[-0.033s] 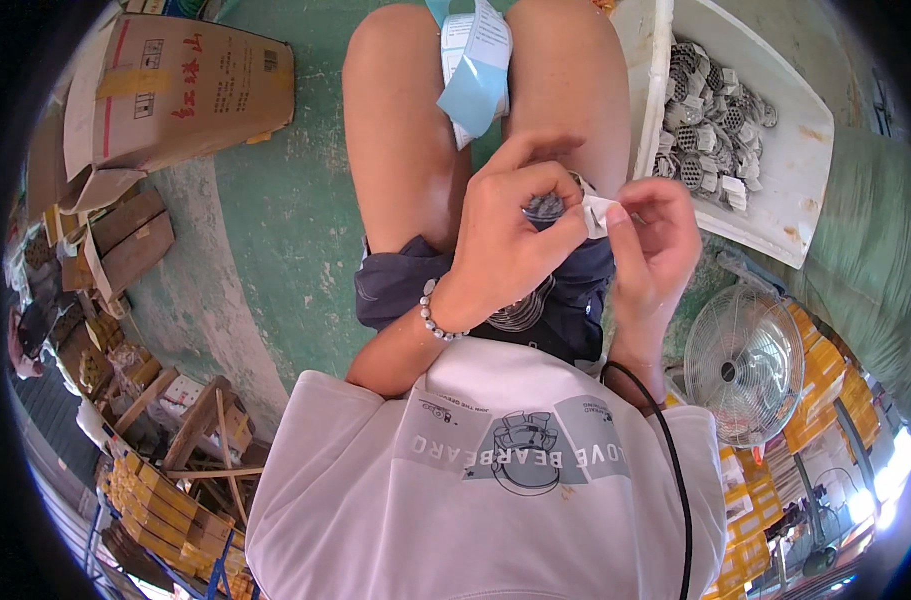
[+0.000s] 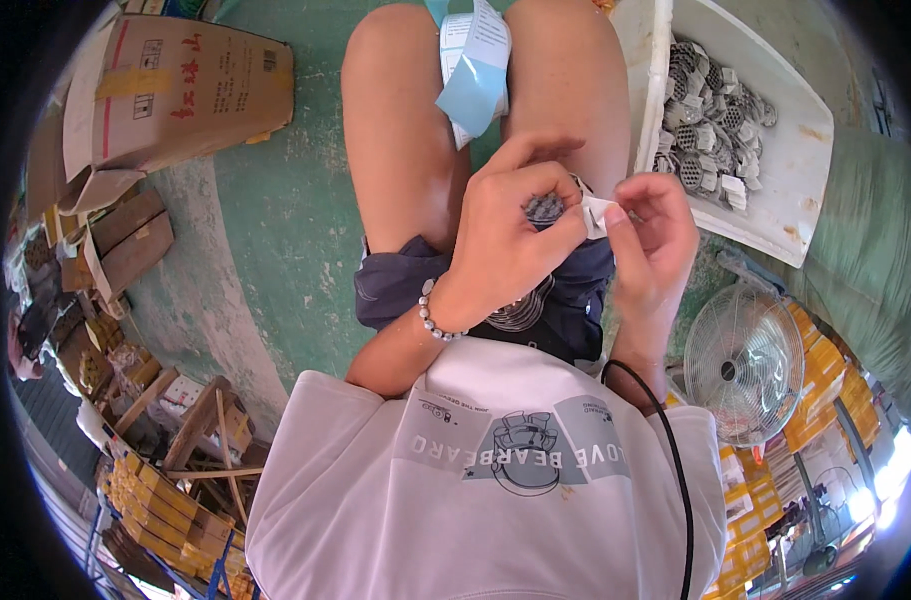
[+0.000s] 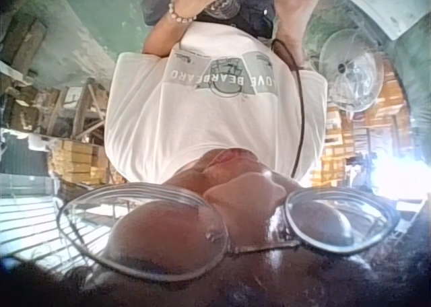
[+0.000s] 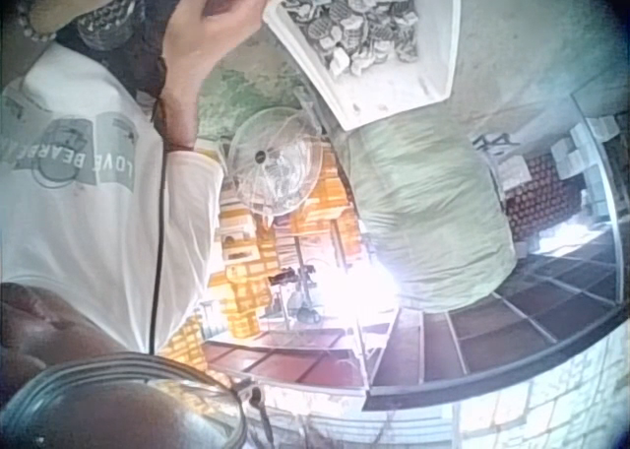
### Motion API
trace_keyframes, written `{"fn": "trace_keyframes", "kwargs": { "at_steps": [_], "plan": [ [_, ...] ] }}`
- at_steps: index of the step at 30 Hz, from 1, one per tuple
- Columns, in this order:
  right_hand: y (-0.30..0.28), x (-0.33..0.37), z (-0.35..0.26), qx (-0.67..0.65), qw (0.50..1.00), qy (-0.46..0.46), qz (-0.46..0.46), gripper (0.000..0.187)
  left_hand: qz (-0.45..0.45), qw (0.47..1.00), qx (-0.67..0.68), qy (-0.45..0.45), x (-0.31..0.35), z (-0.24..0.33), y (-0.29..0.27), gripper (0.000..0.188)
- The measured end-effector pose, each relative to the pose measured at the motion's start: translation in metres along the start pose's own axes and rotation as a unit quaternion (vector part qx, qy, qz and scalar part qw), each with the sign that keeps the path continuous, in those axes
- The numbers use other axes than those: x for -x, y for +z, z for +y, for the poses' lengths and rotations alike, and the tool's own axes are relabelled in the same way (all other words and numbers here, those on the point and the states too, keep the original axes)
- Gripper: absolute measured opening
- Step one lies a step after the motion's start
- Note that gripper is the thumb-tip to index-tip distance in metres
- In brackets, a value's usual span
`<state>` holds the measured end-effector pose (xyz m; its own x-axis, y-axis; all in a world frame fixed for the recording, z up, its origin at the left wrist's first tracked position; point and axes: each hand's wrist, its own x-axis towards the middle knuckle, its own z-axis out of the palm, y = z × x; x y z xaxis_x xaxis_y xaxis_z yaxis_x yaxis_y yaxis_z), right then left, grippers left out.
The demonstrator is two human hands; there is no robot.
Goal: Applying labels and clips to circular LED light components in a factory setting.
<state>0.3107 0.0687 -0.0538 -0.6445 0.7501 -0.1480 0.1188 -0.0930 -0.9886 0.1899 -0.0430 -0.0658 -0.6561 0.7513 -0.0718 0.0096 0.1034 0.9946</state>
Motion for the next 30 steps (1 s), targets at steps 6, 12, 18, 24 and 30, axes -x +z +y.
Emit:
{"fn": "trace_keyframes", "kwargs": {
  "at_steps": [6,12,18,24,30],
  "plan": [
    [-0.012,-0.01,-0.018,0.042,0.988,0.047,-0.142,0.021,-0.005,1.0,-0.014,0.005,0.001,0.001,0.005,0.008],
    [-0.008,-0.008,-0.03,0.106,0.983,0.016,-0.147,0.019,-0.009,0.999,-0.05,0.017,0.002,0.003,0.003,0.008],
    [-0.015,-0.014,-0.028,0.157,0.97,0.079,-0.169,0.008,-0.019,0.998,-0.051,0.026,0.005,0.008,0.002,0.008],
    [-0.016,-0.007,-0.02,0.07,0.977,0.132,-0.155,0.005,0.001,0.999,-0.015,0.036,0.005,0.009,0.003,0.008],
    [-0.013,0.0,-0.017,0.024,0.985,0.11,-0.127,0.006,0.011,0.997,-0.026,0.072,0.004,0.005,0.003,0.01]
  ]
}}
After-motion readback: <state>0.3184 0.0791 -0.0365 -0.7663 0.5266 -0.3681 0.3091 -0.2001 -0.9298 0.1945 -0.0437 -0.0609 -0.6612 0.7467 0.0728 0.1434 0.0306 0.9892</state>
